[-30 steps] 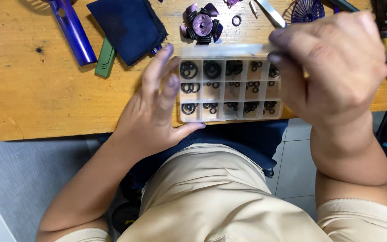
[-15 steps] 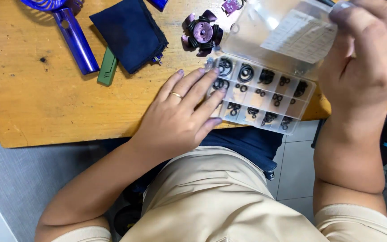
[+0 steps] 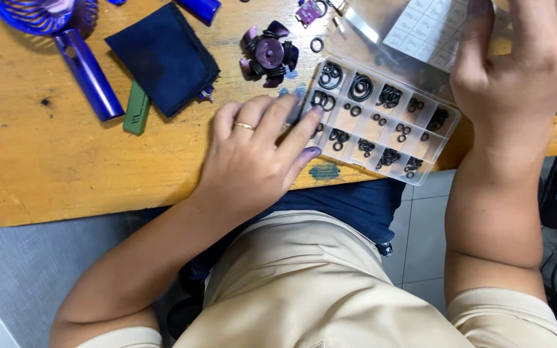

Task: Installing small rubber O-rings onto a mechanical component at a workbench

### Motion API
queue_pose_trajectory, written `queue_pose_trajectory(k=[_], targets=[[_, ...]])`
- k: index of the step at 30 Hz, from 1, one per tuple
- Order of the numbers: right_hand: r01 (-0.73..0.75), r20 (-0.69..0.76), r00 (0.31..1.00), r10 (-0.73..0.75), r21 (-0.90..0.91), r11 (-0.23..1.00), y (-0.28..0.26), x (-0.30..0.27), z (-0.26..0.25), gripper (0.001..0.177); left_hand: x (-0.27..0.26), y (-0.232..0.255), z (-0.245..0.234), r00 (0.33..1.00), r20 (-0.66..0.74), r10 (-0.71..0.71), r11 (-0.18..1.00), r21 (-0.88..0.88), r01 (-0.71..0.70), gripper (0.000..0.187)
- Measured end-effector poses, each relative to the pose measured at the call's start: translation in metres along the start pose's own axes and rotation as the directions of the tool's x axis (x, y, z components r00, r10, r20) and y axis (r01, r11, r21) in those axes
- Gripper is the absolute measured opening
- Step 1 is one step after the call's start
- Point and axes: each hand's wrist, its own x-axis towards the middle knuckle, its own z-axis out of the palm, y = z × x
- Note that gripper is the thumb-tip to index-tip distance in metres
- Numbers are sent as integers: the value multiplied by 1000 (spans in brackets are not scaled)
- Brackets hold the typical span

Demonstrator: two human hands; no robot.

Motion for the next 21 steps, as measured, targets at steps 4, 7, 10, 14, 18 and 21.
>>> queue_pose_trajectory(k=[4,7,10,14,18,21], targets=[[-110,-110,984,140,244,964,-36,5,-21,27,-1,-4,-14,998,10,-64,995,73,63,49],[-112,-182,973,145,179,977,-37,-16,-31,26,10,-20,-36,998,15,-54,997,55,53,48],[-65,-317,936,155,277,959,-48,-27,-27,22,23,-35,-50,998,21,-53,994,94,51,48],[-150,-221,948,228,320,935,-70,-65,-27,10,41,-49,-64,998,46,-53,980,196,43,48],[-340,-169,890,424,375,863,-83,-104,-13,17,53,-57,-62,992,126,-29,952,307,-11,38],[-473,-115,812,572,444,761,-87,-127,-4,18,58,-60,-54,997,76,5,935,354,-32,28]])
